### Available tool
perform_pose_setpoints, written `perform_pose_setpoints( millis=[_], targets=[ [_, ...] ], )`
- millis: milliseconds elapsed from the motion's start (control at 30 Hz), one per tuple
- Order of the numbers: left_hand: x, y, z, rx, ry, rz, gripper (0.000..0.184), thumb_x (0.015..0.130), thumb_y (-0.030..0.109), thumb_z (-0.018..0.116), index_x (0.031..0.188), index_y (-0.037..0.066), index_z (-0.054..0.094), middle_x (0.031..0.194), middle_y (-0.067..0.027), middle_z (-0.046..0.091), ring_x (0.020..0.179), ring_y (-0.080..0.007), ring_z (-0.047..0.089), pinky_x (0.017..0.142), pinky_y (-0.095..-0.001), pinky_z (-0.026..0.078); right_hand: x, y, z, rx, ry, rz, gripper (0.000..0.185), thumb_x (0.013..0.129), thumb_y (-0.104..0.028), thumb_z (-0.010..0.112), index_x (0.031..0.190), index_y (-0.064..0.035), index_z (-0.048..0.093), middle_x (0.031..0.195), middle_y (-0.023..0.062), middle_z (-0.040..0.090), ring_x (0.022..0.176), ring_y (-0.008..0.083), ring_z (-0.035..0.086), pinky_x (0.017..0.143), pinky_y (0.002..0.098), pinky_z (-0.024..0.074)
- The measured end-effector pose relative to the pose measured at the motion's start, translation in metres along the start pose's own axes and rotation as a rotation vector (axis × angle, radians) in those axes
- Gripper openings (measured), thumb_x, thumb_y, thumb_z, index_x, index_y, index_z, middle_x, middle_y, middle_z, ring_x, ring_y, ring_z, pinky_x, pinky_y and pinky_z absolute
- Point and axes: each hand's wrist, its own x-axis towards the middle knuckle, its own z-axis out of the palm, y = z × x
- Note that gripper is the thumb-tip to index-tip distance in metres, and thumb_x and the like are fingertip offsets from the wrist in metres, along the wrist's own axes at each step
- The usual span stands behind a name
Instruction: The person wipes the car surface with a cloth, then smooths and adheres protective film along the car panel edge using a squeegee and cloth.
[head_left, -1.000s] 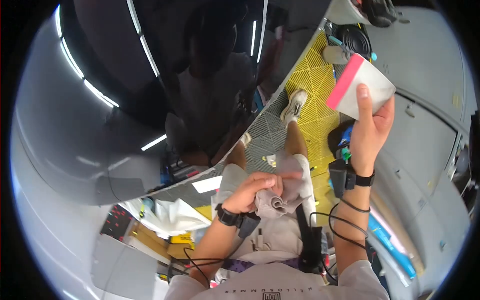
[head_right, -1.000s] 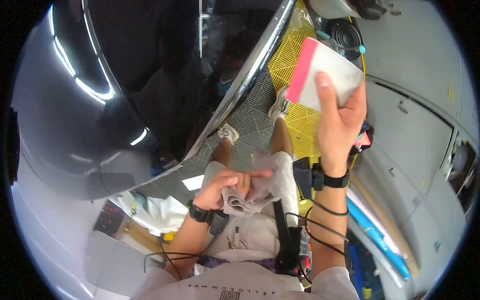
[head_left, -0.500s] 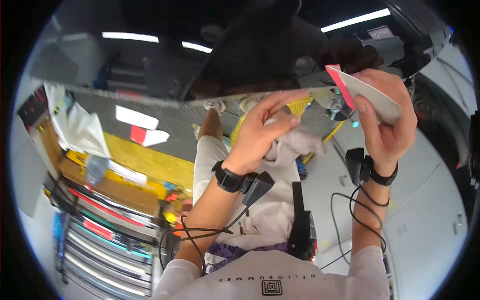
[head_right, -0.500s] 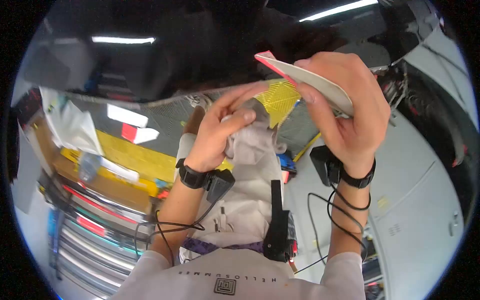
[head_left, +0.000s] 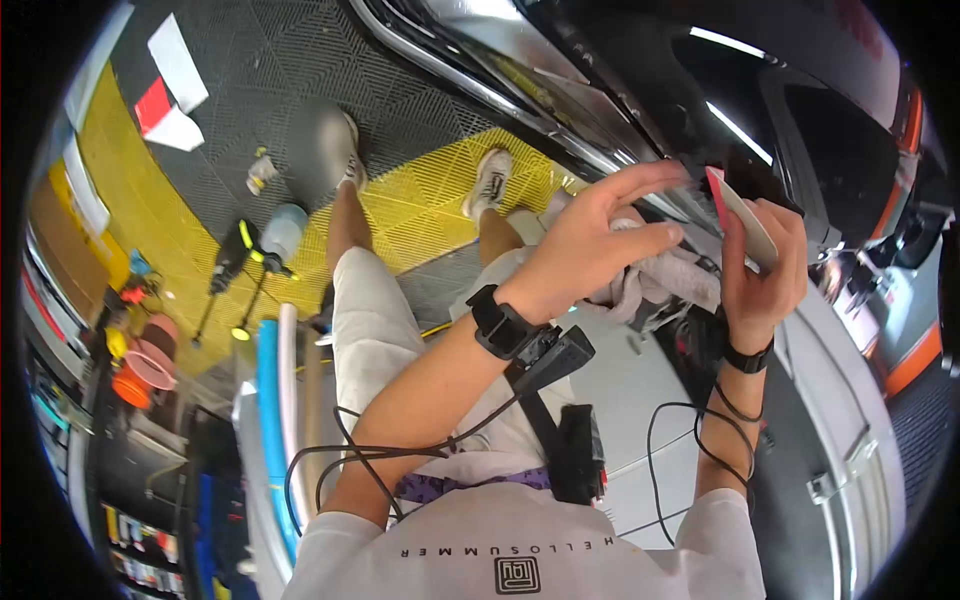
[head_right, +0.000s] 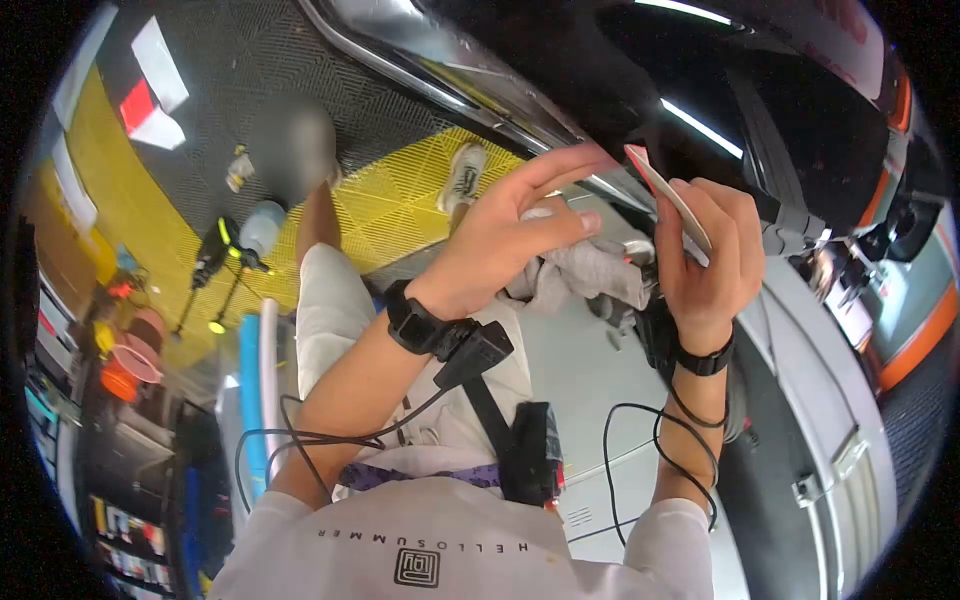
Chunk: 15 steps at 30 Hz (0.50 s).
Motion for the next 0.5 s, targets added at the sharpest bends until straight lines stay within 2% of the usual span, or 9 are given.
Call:
perform_pose_setpoints(
  millis=[67, 133, 233, 433, 500],
  targets=[
    [-0.007, -0.013, 0.003, -0.038, -0.037, 0.055, 0.055, 0.096, 0.01, 0.069, 0.148, 0.001, 0.051, 0.146, -0.009, 0.058, 0.114, -0.0082, 0.059, 0.101, -0.0269, 0.047, 0.0, -0.005, -0.004, -0.051, -0.026, -0.064, 0.029, 0.078, 0.008, 0.082, 0.102, 0.0012, 0.068, 0.094, 0.018, 0.072, 0.081, 0.0288, 0.07, 0.071, 0.0327, 0.0546],
    [-0.003, -0.027, 0.006, -0.111, -0.039, 0.137, 0.053, 0.097, 0.01, 0.069, 0.146, 0.001, 0.053, 0.144, -0.0077, 0.06, 0.105, -0.0063, 0.06, 0.099, -0.0263, 0.048, 0.001, -0.002, -0.002, -0.063, -0.019, -0.103, 0.029, 0.079, 0.007, 0.083, 0.103, 0.0016, 0.067, 0.095, 0.0183, 0.072, 0.082, 0.0289, 0.071, 0.072, 0.0324, 0.0549],
    [0.0, -0.043, 0.012, -0.148, -0.007, 0.235, 0.052, 0.096, 0.011, 0.07, 0.145, 0.002, 0.054, 0.142, -0.0073, 0.061, 0.097, -0.0061, 0.06, 0.096, -0.0268, 0.05, -0.004, 0.006, -0.004, -0.083, -0.049, -0.065, 0.027, 0.081, 0.006, 0.082, 0.103, 0.0022, 0.067, 0.096, 0.0174, 0.073, 0.083, 0.0277, 0.071, 0.074, 0.0316, 0.0549],
    [0.002, -0.043, 0.011, -0.08, 0.021, 0.304, 0.052, 0.092, 0.017, 0.073, 0.141, 0.002, 0.059, 0.133, -0.0049, 0.065, 0.097, -0.0105, 0.061, 0.09, -0.0278, 0.051, -0.001, 0.0, 0.006, -0.113, -0.035, -0.01, 0.024, 0.081, 0.001, 0.084, 0.099, 0.0005, 0.068, 0.095, 0.0142, 0.073, 0.082, 0.0251, 0.071, 0.075, 0.0312, 0.0549],
    [0.002, -0.044, 0.01, -0.051, 0.034, 0.326, 0.054, 0.09, 0.021, 0.075, 0.139, 0.003, 0.06, 0.128, -0.005, 0.067, 0.1, -0.0119, 0.062, 0.088, -0.029, 0.052, 0.001, 0.002, 0.01, -0.183, -0.053, -0.1, 0.023, 0.081, 0.0, 0.084, 0.098, -0.0001, 0.068, 0.095, 0.0141, 0.073, 0.083, 0.0251, 0.071, 0.075, 0.031, 0.0549]
  ],
)
